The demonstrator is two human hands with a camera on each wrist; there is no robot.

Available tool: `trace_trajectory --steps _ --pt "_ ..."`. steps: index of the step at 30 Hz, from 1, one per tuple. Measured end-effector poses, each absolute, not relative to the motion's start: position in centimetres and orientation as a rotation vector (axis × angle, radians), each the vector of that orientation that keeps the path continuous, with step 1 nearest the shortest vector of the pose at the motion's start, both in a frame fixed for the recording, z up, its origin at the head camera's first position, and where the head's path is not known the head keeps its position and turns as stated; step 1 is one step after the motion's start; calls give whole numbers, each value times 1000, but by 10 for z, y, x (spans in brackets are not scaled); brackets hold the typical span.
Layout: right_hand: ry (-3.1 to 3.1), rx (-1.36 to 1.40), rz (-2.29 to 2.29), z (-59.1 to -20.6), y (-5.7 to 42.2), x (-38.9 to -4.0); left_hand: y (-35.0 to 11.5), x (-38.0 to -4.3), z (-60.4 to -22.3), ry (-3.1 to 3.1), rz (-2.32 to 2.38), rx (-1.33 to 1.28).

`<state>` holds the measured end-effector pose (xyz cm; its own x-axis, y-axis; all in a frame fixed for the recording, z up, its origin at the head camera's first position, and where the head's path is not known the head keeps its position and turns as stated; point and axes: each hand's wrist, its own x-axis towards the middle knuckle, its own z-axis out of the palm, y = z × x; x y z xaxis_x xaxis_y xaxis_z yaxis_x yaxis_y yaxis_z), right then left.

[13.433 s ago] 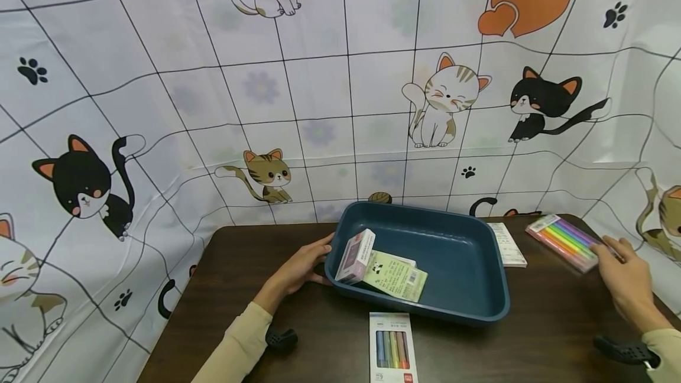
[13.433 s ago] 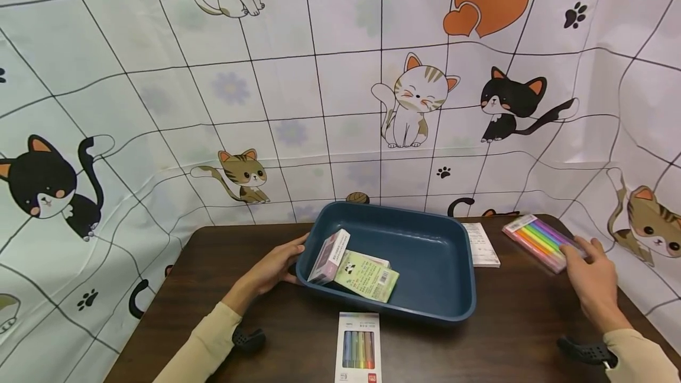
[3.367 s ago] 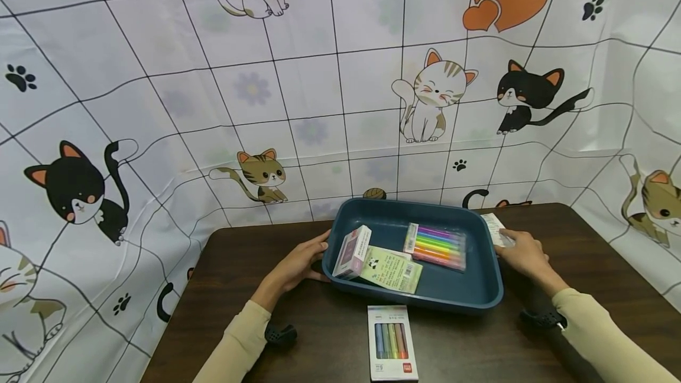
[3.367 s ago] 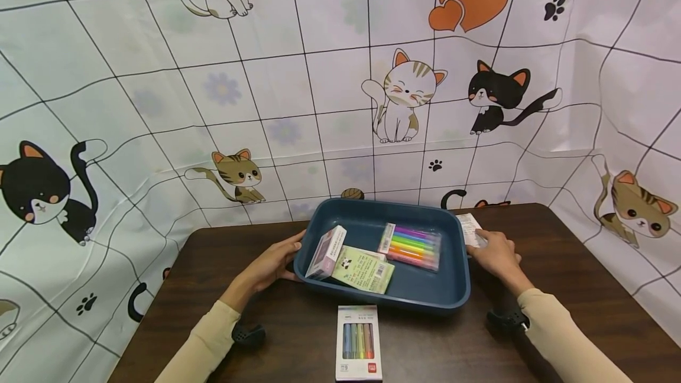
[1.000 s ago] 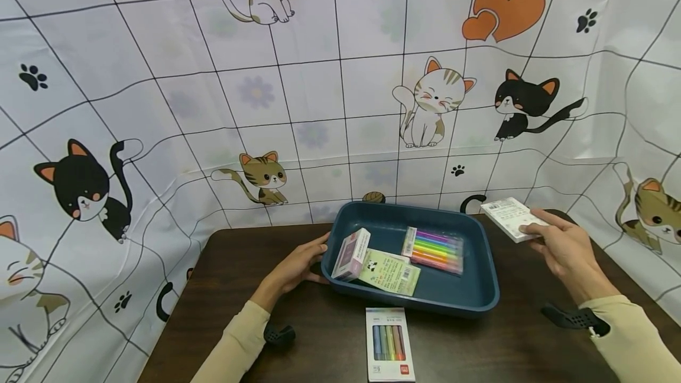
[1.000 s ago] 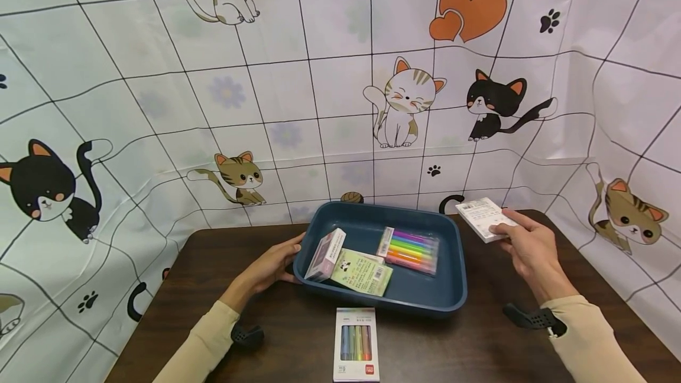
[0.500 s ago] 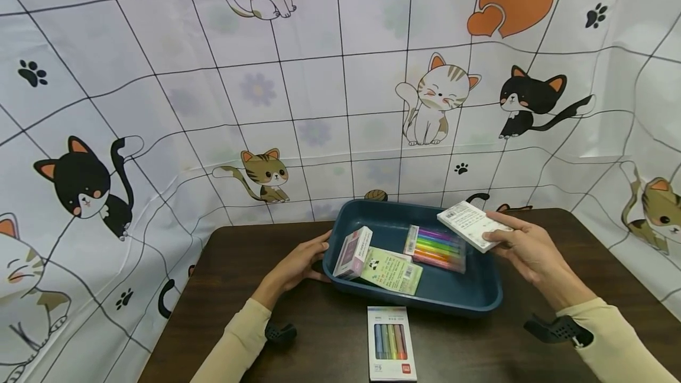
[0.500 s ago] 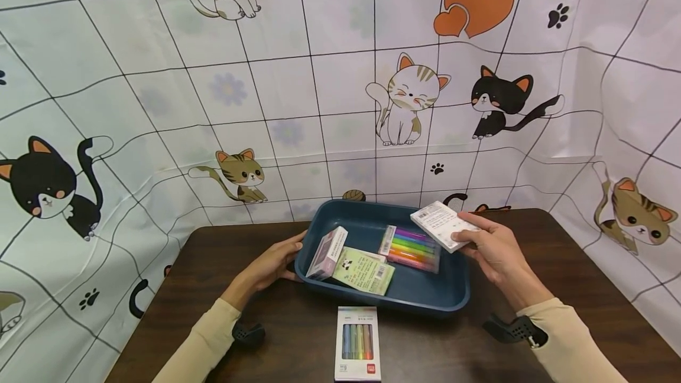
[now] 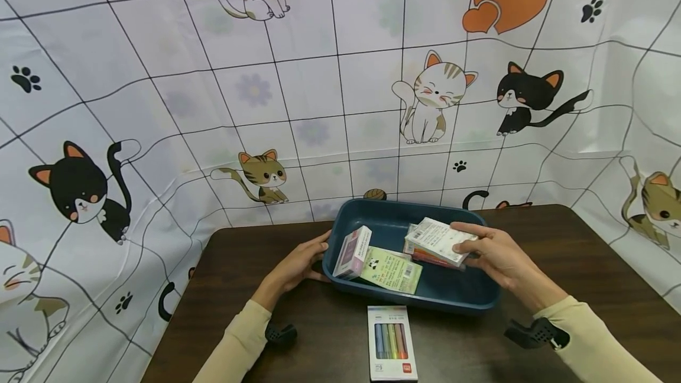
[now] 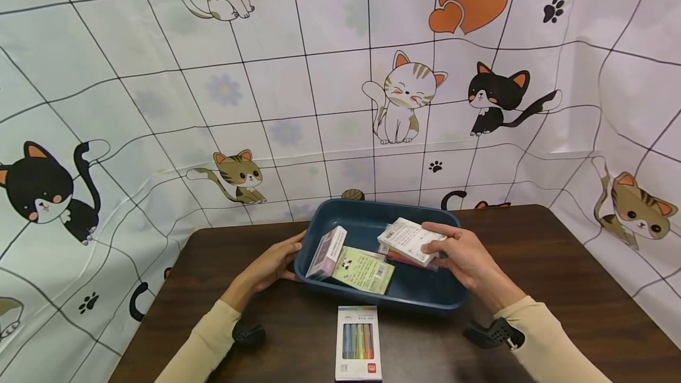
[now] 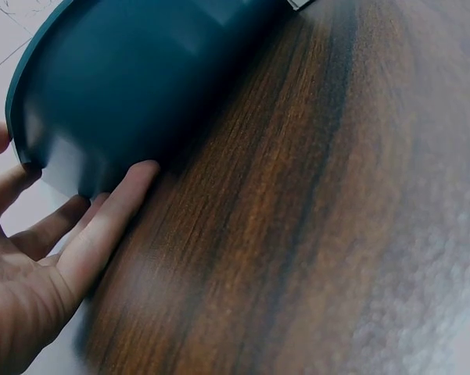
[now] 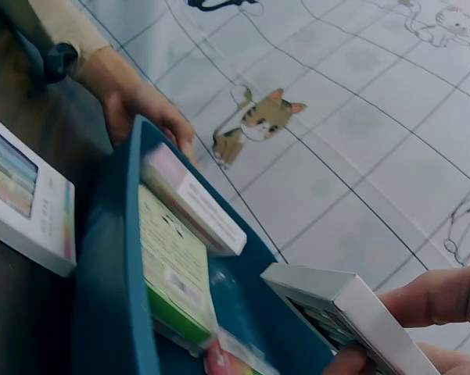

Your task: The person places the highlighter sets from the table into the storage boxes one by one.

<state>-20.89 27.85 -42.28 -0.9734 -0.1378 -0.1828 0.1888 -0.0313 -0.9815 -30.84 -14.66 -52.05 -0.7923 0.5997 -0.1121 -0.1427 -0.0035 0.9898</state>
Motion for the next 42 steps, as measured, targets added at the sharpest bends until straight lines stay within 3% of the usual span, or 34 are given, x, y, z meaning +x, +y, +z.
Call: trace_trajectory --steps 15,33,42 --pt "1955 -103 -1987 -427 233 -206 -149 -306 -525 1738 1866 513" --pt "1980 -160 -1963 -430 224 -201 -147 -309 -524 1734 1864 510" --pt "2495 -430 -1465 -420 219 -194 -147 -309 -524 1728 1865 505"
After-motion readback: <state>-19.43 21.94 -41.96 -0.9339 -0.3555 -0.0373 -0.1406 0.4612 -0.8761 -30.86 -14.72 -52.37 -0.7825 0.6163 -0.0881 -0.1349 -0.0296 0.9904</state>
